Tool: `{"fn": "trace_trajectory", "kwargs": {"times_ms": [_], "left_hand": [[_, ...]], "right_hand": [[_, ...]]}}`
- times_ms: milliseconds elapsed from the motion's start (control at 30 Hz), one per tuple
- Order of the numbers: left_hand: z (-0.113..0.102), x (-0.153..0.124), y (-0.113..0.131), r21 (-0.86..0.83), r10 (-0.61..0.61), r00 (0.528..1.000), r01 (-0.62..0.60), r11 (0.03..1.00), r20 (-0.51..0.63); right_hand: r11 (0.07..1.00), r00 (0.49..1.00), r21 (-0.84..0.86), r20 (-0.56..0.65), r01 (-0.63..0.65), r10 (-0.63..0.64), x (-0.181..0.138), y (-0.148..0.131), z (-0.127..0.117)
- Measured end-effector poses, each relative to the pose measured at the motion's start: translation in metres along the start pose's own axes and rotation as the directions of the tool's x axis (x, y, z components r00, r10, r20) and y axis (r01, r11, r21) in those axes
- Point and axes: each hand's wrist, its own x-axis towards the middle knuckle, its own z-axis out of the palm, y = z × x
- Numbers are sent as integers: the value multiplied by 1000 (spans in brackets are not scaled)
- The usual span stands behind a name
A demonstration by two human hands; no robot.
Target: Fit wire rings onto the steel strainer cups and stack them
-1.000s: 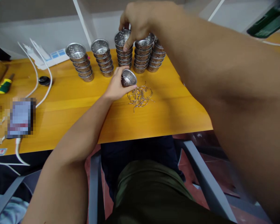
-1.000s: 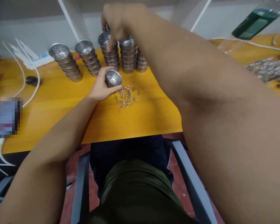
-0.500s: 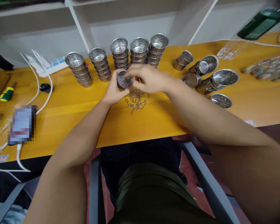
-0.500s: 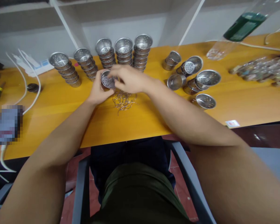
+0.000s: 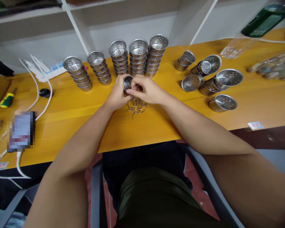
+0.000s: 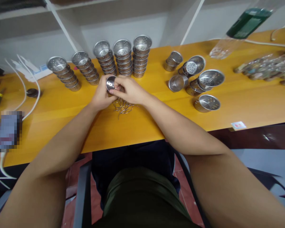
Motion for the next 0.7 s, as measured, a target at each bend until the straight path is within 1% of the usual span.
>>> {"fn": "trace_trajectory", "kwargs": {"times_ms": [100,233,300,367,467,533,567,633,700], "left_hand": [[3,1,1,-8,14,1000,-14,1000,-13],[6,1,1,6,28,999,-28,1000,-19],[7,0,0,10,23,999,-23,1000,-30],[7,-3,-2,-2,21,998,-21,1000,-51],[1,-7,-4,5,-18,997,19,1000,-81],[-10,-6,0,52,-62,993,67,996,-97],[-19,-3,4,81,-79,991,88,993,-110],[-44,9,21,132,-99,983,120,984,-157],[-73,26,48,173,-103,966,147,974,-237]], "right_hand": [[992,999,119,-12,-47,48,1,3,0],[986,996,156,-63,-58,68,1,5,2],[977,994,203,-72,-69,85,1,4,2],[949,992,305,-68,-79,105,3,2,-3],[878,991,476,-81,-56,107,4,-5,-20],[856,992,516,-86,-35,92,3,-9,-35],[866,994,498,-70,-37,83,2,-10,-41],[924,998,377,3,-64,68,-3,-8,-48],[983,992,166,112,-77,59,-11,-2,-48]]}}
